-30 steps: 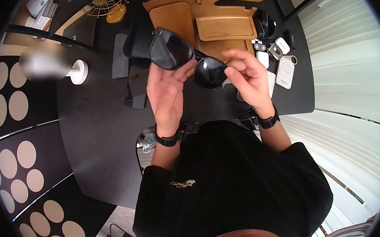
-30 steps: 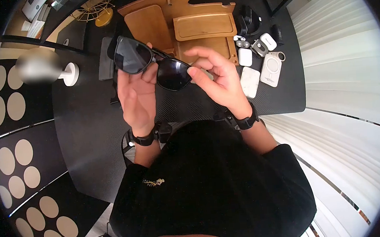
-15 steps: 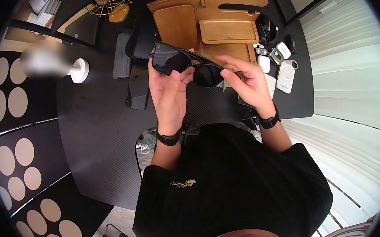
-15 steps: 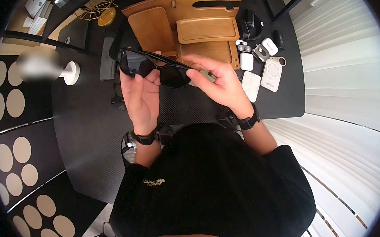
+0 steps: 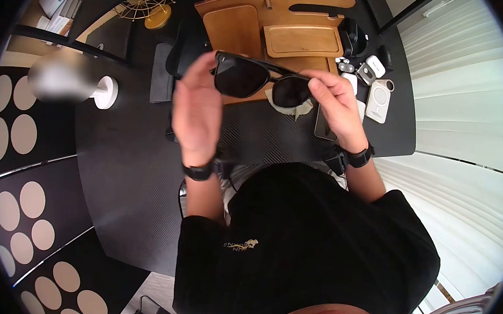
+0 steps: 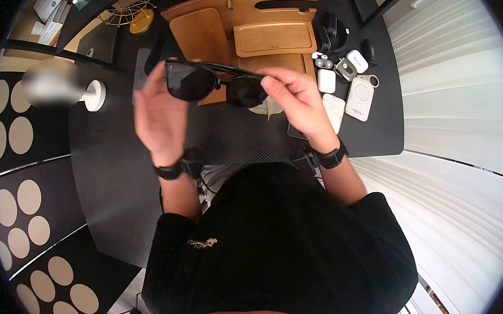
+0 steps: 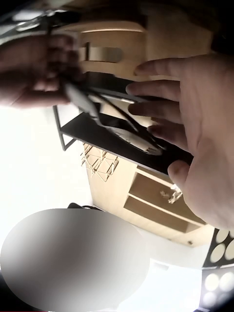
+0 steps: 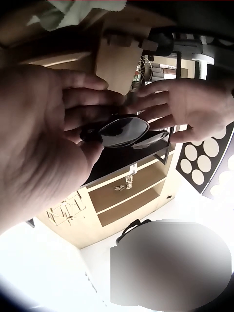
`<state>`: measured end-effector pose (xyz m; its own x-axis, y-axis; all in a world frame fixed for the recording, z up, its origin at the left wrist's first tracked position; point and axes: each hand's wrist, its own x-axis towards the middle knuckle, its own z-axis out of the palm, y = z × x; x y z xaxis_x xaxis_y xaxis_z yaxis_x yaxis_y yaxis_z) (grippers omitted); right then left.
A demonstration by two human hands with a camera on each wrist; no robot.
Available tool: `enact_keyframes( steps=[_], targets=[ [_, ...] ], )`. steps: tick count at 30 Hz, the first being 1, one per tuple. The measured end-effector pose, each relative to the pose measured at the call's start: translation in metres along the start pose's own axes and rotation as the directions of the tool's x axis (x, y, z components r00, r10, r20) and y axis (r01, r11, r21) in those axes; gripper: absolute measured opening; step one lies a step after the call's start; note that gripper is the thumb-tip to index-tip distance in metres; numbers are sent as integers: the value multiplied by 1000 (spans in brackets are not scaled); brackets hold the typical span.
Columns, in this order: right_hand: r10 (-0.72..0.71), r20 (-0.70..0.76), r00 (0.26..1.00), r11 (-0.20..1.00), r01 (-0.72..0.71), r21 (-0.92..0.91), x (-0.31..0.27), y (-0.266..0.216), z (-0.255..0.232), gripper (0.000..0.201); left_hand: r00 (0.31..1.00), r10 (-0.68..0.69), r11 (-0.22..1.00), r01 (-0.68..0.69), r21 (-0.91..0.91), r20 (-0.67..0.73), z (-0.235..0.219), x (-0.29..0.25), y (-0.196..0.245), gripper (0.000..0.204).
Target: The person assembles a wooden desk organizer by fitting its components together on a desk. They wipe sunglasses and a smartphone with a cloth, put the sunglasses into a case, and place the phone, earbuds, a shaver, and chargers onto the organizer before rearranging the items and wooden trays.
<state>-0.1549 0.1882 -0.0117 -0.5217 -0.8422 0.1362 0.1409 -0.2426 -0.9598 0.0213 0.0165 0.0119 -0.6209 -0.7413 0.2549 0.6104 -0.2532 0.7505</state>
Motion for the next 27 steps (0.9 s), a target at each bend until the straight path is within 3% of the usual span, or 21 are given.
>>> enact_keyframes(
  steps=[1, 2, 3, 5, 7, 8, 10, 11, 13, 15, 17, 18, 20, 21, 22, 23, 25, 27],
  targets=[
    [-1, 1, 1000, 1000, 1, 3, 0, 0, -3, 27, 997, 40, 986, -50, 157, 68, -7, 12, 19, 56],
    [-8, -7, 1000, 1000, 9, 7, 0, -2, -9, 27, 982, 131, 884, -179, 432, 138, -19, 29, 33, 52],
    [-15, -16, 1000, 1000, 16, 10, -1, -2, -12, 27, 978, 205, 687, -171, 706, 37, -25, 40, 46, 45],
    [-29, -32, 999, 998, 31, 54, 0, -5, -13, 28, 978, 189, 337, 20, 941, -89, -59, 63, 58, 40],
    [-40, -66, 997, 999, 43, 32, 1, -8, -14, 29, 973, 162, -25, 172, 985, -166, -99, 85, 56, 42],
    [-43, -65, 997, 998, 46, 33, 1, -9, -14, 29, 973, 165, -25, 170, 985, -164, -108, 92, 52, 42],
    [-60, -95, 994, 998, 62, 17, 2, -10, -13, 30, 981, 75, -299, 192, 935, -177, -122, 101, 44, 41],
    [-60, -92, 994, 998, 62, 19, 2, -11, -12, 30, 981, 78, -300, 194, 934, -179, -134, 107, 39, 41],
    [-85, -91, 992, 996, 85, 5, 2, -13, -12, 30, 945, -89, -382, 258, 887, -313, -144, 114, 32, 34],
    [-85, -83, 993, 996, 85, 1, 1, -12, -15, 30, 965, -14, -368, 239, 899, -262, -143, 113, 35, 31],
    [-85, -81, 993, 996, 85, -6, 0, -12, -17, 30, 956, 247, -232, 220, 948, -161, -150, 117, 44, 29],
    [-83, -81, 993, 996, 84, 9, 0, -12, -18, 30, 910, 408, -201, 169, 965, -75, -157, 118, 49, 26],
    [-81, -78, 994, 996, 83, 23, 0, -12, -17, 30, 809, 588, -31, 25, 999, -2, -138, 108, 71, 26],
    [-82, -74, 994, 996, 85, 30, 1, -12, -18, 30, 755, 655, 26, -71, 997, 37, -133, 101, 80, 27],
    [-85, -71, 994, 995, 88, 38, 1, -12, -18, 29, 704, 708, 7, -84, 996, 54, -123, 92, 90, 26],
    [-88, -71, 994, 995, 90, 37, 1, -13, -18, 29, 660, 747, 77, -214, 974, 86, -119, 84, 99, 24],
    [-100, -40, 994, 992, 103, 71, 0, -15, -17, 29, 595, 800, 44, -178, 983, 72, -100, 56, 118, 21],
    [-98, -45, 994, 991, 102, 82, 0, -14, -17, 29, 524, 851, 115, -172, 978, -8, -88, 27, 131, 22]
  ],
)
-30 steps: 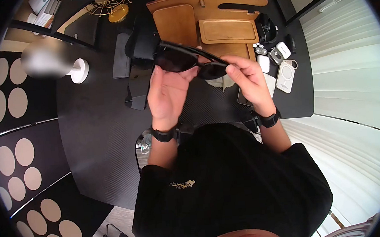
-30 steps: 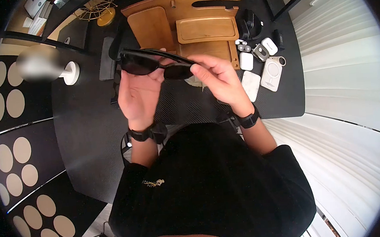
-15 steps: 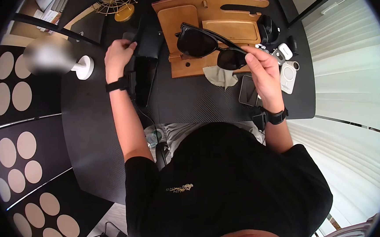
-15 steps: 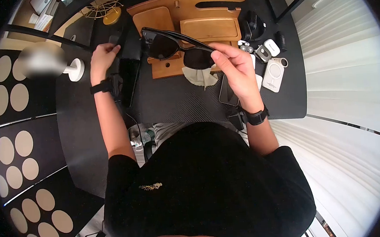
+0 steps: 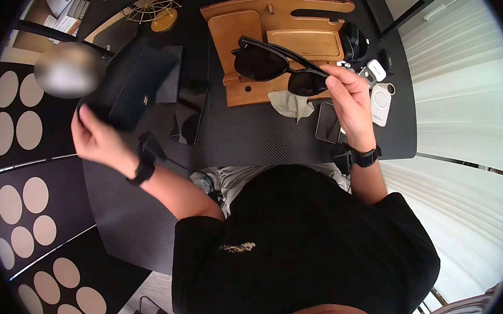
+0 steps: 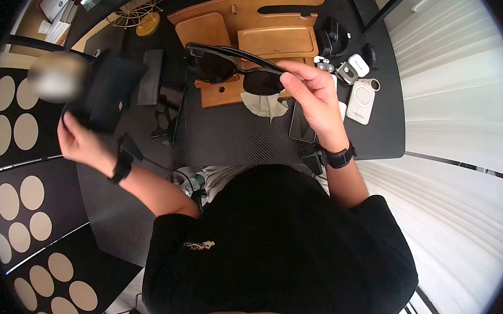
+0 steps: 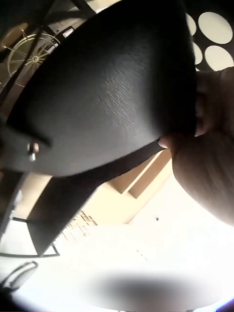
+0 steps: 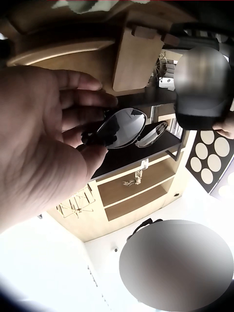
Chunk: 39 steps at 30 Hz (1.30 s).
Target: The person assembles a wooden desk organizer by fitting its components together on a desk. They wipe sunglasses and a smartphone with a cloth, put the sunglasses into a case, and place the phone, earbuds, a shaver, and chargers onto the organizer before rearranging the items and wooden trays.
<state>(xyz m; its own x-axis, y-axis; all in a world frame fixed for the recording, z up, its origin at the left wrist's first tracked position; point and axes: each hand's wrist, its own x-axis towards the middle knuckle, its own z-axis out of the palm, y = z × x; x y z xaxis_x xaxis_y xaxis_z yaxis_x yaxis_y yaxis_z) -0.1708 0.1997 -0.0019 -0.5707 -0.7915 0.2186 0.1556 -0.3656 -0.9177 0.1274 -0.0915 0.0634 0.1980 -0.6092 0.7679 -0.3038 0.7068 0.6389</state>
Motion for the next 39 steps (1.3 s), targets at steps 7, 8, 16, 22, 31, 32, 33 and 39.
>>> enact_keyframes(
  steps=[7, 8, 16, 22, 31, 32, 33, 39],
  targets=[
    [-11, 109, 994, 1000, 9, 19, -3, -4, 9, 32, 911, -274, 955, 296, -27, 310, -32, -57, 48, 18],
    [-13, 110, 994, 1000, 11, 20, -1, -9, 15, 32, 873, -300, 941, 337, -30, 385, -28, -67, 56, 18],
    [-152, 568, 809, 699, 494, -516, 8, -54, 33, 28, 568, -333, 779, 615, -119, 752, -13, -115, 67, 16],
    [-132, 597, 791, 631, 532, -565, 4, -57, 33, 29, 381, -316, 606, 786, -124, 869, -8, -121, 71, 15],
    [18, 582, 813, 629, 443, -638, 2, -50, 23, 24, 453, -225, 690, 699, -187, 863, -1, -121, 72, 15],
    [-44, 547, 836, 620, 452, -642, 2, -52, 25, 22, 452, -225, 689, 700, -186, 863, 0, -122, 73, 15],
    [-107, 509, 854, 610, 461, -645, 2, -53, 27, 21, 465, -229, 688, 699, -196, 855, 1, -122, 73, 15],
    [-140, 271, 952, 687, 291, -666, -3, -47, 17, 44, 504, -209, 686, 686, -242, 838, -2, -124, 69, 16]
  ],
)
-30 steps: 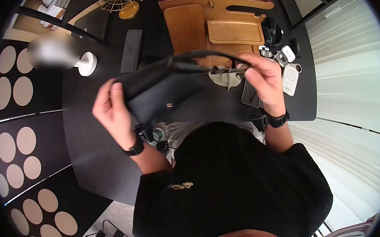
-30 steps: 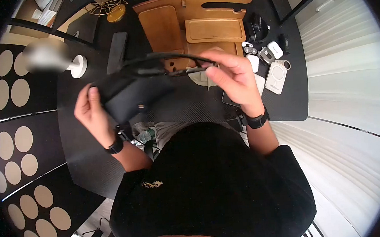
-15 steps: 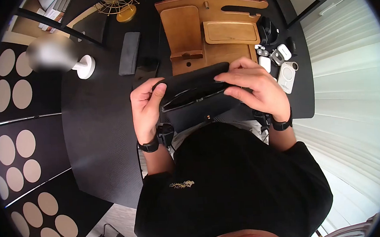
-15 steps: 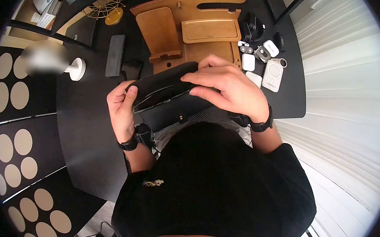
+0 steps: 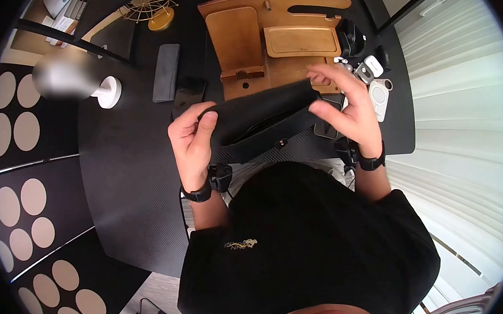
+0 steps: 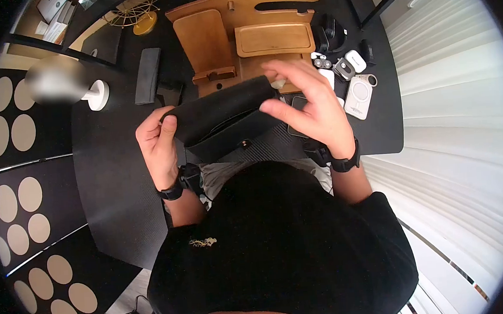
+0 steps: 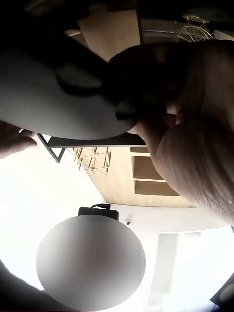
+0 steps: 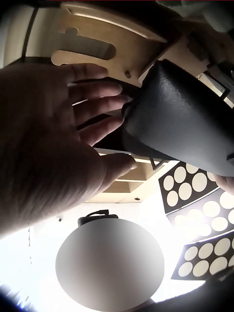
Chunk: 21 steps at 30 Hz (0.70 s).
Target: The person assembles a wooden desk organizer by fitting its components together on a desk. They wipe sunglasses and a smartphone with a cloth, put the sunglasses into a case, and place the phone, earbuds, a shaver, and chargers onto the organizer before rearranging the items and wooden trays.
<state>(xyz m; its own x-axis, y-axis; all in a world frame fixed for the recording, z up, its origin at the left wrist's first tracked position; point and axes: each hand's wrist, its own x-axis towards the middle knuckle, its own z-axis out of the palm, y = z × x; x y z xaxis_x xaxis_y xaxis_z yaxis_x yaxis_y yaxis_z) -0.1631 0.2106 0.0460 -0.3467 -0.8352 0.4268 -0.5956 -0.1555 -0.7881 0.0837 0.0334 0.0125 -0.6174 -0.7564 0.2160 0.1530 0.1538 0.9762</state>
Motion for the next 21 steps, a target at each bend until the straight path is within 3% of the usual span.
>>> enact_keyframes(
  steps=[1, 2, 4, 7, 11, 14, 16, 17, 19, 21],
  targets=[
    [128, 72, 989, 985, -136, 104, -1, -1, 0, 51, 1000, 12, 1000, -12, -6, -1, -1, 0, -1, 16],
    [130, 72, 989, 985, -137, 104, -2, 0, -1, 51, 1000, 10, 1000, -10, -6, -1, 1, 0, 0, 16],
    [81, 271, 959, 986, -116, 116, -2, 6, -4, 55, 998, 61, 998, -60, -36, 33, 8, 1, 4, 16],
    [30, 395, 918, 951, -148, 272, -1, 5, -2, 53, 995, 66, 998, -66, 9, 71, 8, 2, 3, 16],
    [19, 504, 863, 955, -166, 248, 4, 0, -6, 51, 989, 50, 999, -52, 9, 136, 11, 2, 5, 24],
    [14, 472, 881, 972, -123, 201, 4, 6, -5, 34, 989, 36, 999, -33, -17, 146, 14, 3, 6, 28],
    [-2, 402, 916, 958, -113, 263, 1, 14, -2, 29, 958, 163, 970, -111, -215, 237, 14, 5, 1, 28],
    [-17, 327, 945, 941, -96, 325, 0, 17, -2, 26, 958, 164, 970, -112, -216, 237, 15, 6, 2, 28],
    [-6, 332, 943, 929, -118, 352, 0, 14, -4, 26, 943, 214, 943, -132, -305, 256, 19, 8, 6, 20],
    [34, 219, 975, 940, -106, 324, -2, 17, -1, 27, 953, 192, 964, -139, -225, 233, 17, 9, -4, 25]
  ],
)
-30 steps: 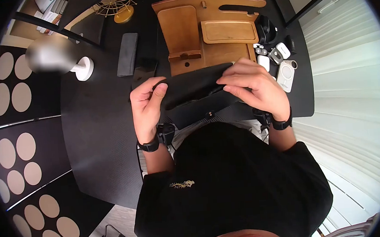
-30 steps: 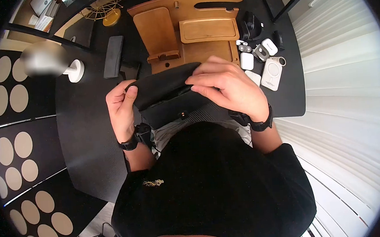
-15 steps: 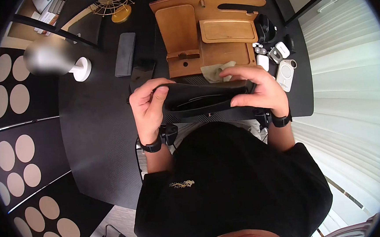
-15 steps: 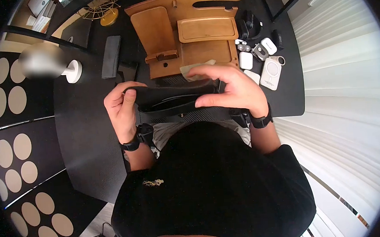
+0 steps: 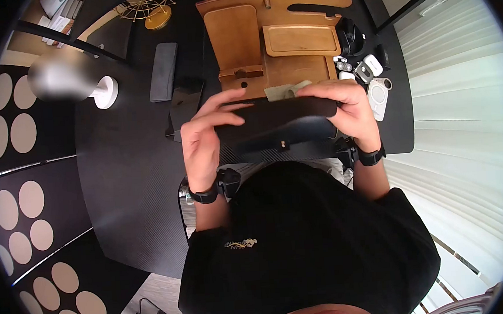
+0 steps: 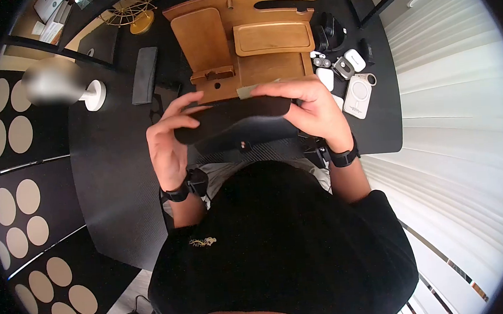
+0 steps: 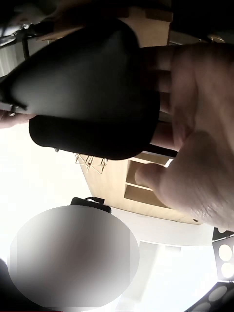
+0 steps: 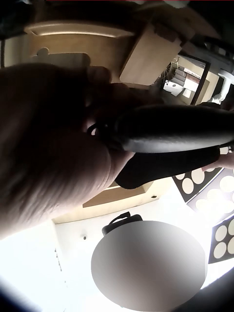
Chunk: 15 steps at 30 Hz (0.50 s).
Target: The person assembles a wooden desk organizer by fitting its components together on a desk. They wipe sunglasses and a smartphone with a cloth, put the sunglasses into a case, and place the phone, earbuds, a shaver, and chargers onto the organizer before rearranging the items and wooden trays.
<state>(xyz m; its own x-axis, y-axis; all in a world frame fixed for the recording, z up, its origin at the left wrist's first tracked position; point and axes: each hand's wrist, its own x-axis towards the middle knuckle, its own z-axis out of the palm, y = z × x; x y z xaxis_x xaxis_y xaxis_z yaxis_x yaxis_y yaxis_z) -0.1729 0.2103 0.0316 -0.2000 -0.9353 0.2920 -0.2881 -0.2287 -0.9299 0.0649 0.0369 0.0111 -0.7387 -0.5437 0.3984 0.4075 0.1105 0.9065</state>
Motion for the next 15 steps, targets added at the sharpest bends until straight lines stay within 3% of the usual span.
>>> enact_keyframes(
  steps=[2, 4, 5, 6, 8, 9, 11, 13, 15],
  targets=[
    [-8, -63, 998, 1000, 7, -25, 1, 4, 4, 28, 999, -14, 997, 17, 81, -29, 1, -2, -4, 36],
    [-21, -127, 992, 999, 14, -52, 4, 3, 9, 28, 978, -141, 987, 126, -101, -154, 13, -3, -5, 67],
    [34, -218, 975, 999, -42, -34, 5, 0, 13, 29, 968, -183, 947, 127, -296, -170, 23, 2, 3, 88],
    [89, -306, 948, 995, -97, -10, 5, -1, 14, 30, 969, -182, 946, 126, -297, -168, 23, 0, 5, 88],
    [103, -312, 944, 994, -91, 54, 4, -1, 13, 32, 959, -264, 919, 216, -329, -108, 23, -3, 8, 73],
    [65, -247, 967, 997, -70, -12, 6, -9, 12, 33, 958, -264, 920, 215, -328, -110, 21, -3, 8, 73],
    [30, -179, 983, 996, -45, -79, 9, -15, 8, 35, 907, -409, 895, 376, -239, -102, 18, -1, 5, 55],
    [-150, 22, 988, 984, 151, -95, 12, -15, 4, 39, 904, -409, 894, 369, -255, -124, 22, 1, 6, 48],
    [-126, 75, 989, 988, 132, -80, 13, -18, 5, 44, 900, -410, 892, 363, -271, -147, 23, 1, 4, 42]
  ],
)
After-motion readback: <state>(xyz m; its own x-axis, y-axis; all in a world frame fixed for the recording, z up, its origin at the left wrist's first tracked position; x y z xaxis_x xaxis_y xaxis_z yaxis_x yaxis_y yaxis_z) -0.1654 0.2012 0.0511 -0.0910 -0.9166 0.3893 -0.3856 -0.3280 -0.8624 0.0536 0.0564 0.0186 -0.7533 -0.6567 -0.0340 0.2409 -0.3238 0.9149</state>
